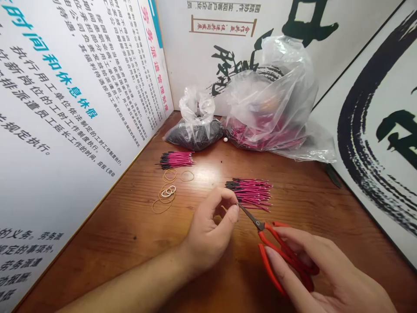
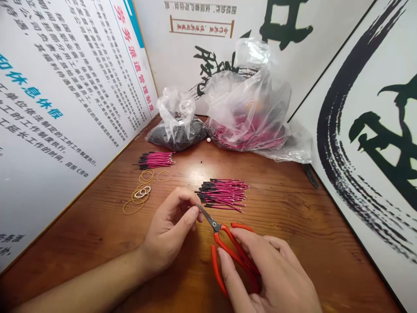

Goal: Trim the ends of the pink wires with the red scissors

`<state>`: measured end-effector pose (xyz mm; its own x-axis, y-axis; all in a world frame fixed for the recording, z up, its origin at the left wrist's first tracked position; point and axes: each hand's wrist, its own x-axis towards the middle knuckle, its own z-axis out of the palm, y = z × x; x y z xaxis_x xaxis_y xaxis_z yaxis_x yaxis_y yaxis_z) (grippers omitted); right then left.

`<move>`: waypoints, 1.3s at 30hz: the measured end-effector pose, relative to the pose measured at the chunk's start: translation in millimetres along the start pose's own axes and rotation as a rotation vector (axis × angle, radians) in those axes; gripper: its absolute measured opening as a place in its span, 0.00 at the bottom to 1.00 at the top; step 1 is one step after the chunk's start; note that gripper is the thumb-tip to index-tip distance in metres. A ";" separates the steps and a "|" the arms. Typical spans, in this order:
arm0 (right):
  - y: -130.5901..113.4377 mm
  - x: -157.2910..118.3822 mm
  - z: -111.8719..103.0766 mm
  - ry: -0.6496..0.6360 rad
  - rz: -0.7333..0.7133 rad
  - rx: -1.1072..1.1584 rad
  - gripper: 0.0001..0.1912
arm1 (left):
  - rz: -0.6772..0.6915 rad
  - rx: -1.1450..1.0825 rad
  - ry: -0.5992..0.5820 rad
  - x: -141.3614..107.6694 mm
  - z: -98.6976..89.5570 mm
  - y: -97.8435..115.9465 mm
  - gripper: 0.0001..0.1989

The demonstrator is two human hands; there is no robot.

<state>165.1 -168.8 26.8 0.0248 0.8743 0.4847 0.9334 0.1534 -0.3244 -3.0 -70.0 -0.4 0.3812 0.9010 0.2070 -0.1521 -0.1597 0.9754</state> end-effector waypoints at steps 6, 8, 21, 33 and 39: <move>-3.9 1.1 -2.0 -0.005 0.002 0.020 0.09 | 0.030 -0.019 0.002 -0.1 0.4 -3.3 0.03; -5.4 -0.4 -1.3 0.013 0.035 0.042 0.09 | 0.034 -0.020 -0.002 0.5 0.4 -3.9 0.03; -8.5 -1.9 -1.4 0.033 0.082 0.054 0.10 | 0.053 0.000 0.006 1.1 1.0 -0.6 0.03; -9.4 -3.3 -1.2 0.023 0.087 0.079 0.10 | 0.059 0.014 -0.007 1.1 0.6 1.0 0.03; -7.7 -2.4 -1.4 0.017 0.064 0.076 0.10 | 0.076 0.020 -0.013 2.4 0.4 0.9 0.03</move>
<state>158.3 -172.6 29.3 0.0901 0.8755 0.4747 0.8999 0.1326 -0.4154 -1.8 -68.2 1.0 0.3811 0.8808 0.2810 -0.1625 -0.2354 0.9582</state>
